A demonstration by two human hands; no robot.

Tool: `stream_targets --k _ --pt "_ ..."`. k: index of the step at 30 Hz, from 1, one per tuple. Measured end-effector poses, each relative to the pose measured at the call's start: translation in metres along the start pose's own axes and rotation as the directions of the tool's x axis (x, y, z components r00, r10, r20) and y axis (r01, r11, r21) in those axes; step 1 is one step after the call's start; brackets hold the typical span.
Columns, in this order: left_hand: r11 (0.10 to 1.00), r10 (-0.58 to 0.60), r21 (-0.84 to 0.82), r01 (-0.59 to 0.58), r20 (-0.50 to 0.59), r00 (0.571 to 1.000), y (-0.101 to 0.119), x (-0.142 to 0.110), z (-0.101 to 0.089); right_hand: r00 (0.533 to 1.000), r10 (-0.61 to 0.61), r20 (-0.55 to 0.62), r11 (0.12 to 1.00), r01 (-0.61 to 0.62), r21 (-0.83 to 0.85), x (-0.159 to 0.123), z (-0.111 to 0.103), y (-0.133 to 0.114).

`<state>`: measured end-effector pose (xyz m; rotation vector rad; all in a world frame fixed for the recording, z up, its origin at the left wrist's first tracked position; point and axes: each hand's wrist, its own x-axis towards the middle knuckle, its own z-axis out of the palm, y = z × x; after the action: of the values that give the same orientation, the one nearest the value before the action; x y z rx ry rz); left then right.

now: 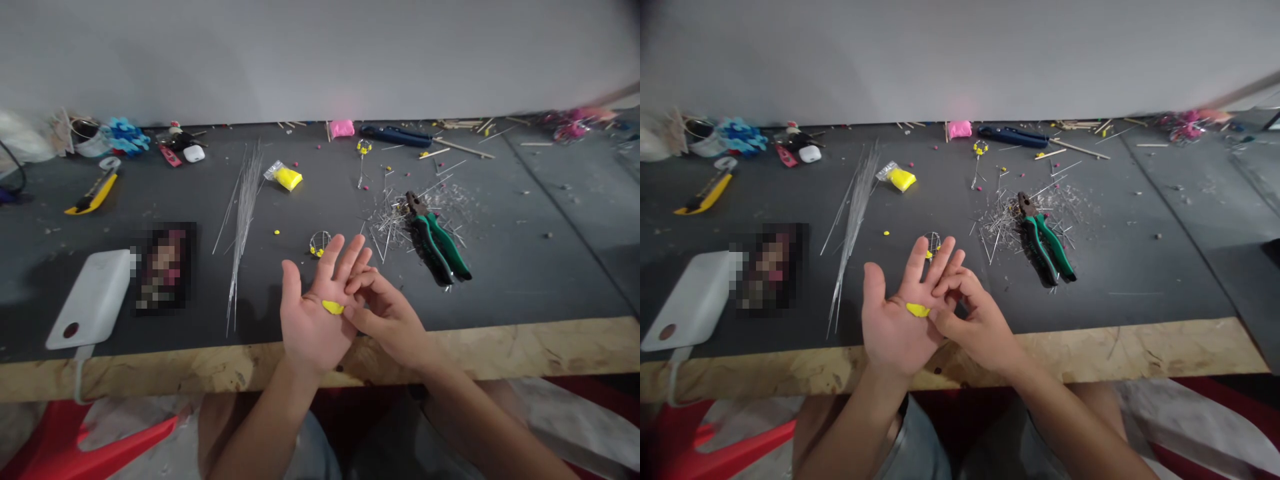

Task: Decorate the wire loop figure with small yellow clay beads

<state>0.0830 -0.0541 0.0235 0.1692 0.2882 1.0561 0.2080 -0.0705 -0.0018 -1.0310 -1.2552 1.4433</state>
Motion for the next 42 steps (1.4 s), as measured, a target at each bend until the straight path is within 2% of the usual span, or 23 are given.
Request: stream_targets --k 21,37,42 --pt "0.999 0.004 -0.038 -0.004 -0.004 1.000 0.000 -0.001 0.004 1.000 0.009 0.021 1.000 -0.010 0.018 -0.003 0.000 -0.002" --pt "0.997 0.019 0.078 -0.020 0.014 1.000 -0.003 -0.004 0.009 1.000 0.013 0.011 0.999 -0.013 0.035 -0.009 -0.001 -0.003" --pt "0.994 0.037 0.099 -0.042 0.054 0.998 -0.004 -0.004 0.009 1.000 0.004 0.008 1.000 -0.004 0.021 -0.009 -0.001 -0.003"
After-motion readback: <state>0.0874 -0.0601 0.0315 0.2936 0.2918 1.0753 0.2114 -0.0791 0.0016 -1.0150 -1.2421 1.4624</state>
